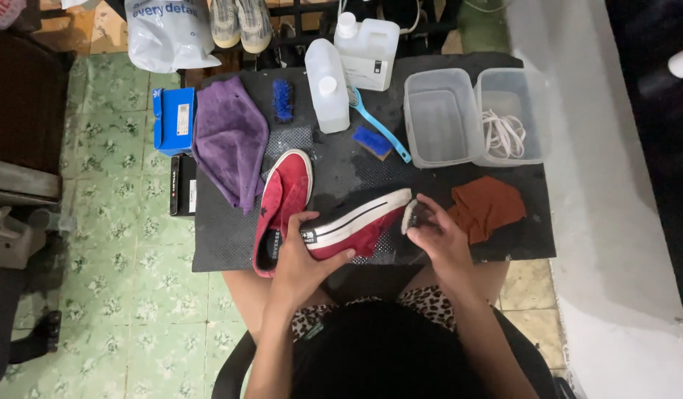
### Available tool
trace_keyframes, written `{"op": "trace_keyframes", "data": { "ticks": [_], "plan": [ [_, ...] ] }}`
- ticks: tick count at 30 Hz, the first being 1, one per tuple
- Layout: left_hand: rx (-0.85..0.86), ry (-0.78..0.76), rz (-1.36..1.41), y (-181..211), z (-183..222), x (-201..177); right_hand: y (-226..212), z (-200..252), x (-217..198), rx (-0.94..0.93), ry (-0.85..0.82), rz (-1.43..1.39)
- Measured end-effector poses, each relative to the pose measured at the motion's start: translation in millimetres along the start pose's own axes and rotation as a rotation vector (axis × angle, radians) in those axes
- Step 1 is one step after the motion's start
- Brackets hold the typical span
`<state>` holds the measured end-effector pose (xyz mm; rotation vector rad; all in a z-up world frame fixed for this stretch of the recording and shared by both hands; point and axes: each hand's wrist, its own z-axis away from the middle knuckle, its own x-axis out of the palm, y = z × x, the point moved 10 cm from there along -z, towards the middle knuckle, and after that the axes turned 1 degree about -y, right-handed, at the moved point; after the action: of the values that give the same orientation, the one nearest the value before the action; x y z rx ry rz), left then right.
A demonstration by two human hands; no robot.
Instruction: Scrubbing the rubber sole and sides of a red sneaker with a brush and cleaning solution.
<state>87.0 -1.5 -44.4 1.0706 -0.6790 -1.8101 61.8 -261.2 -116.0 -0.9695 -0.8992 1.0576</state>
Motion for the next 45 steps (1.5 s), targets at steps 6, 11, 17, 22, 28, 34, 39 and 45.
{"op": "trace_keyframes", "data": {
  "ticks": [6,11,17,22,28,34,39,45],
  "plan": [
    [-0.018,0.009,-0.028,7.1,1.5,1.8,-16.3,2.2,12.3,-0.259,-0.047,0.210],
    [0.034,0.083,0.001,-2.8,0.4,7.2,-38.3,3.9,35.1,-0.552,-0.078,0.435],
    [0.096,0.132,0.042,-18.9,-2.6,7.8,-37.7,20.3,80.5,-0.765,-0.049,0.637],
    [0.055,0.123,-0.006,-31.3,-7.1,5.5,-50.1,20.7,88.0,-0.882,0.008,0.868],
    [-0.007,0.130,-0.027,-34.2,-3.5,4.0,-41.6,47.5,105.2,-0.833,-0.029,0.750],
    [0.009,0.138,-0.041,-35.0,-2.5,6.4,-42.0,31.4,85.2,-0.723,0.028,0.733],
    [0.090,0.133,-0.040,-30.4,-6.1,6.0,-36.9,26.8,87.9,-0.842,0.035,0.805],
    [0.062,0.152,-0.014,-35.2,-1.6,2.8,-30.3,31.8,103.2,-0.815,-0.019,0.727]
  ]
}}
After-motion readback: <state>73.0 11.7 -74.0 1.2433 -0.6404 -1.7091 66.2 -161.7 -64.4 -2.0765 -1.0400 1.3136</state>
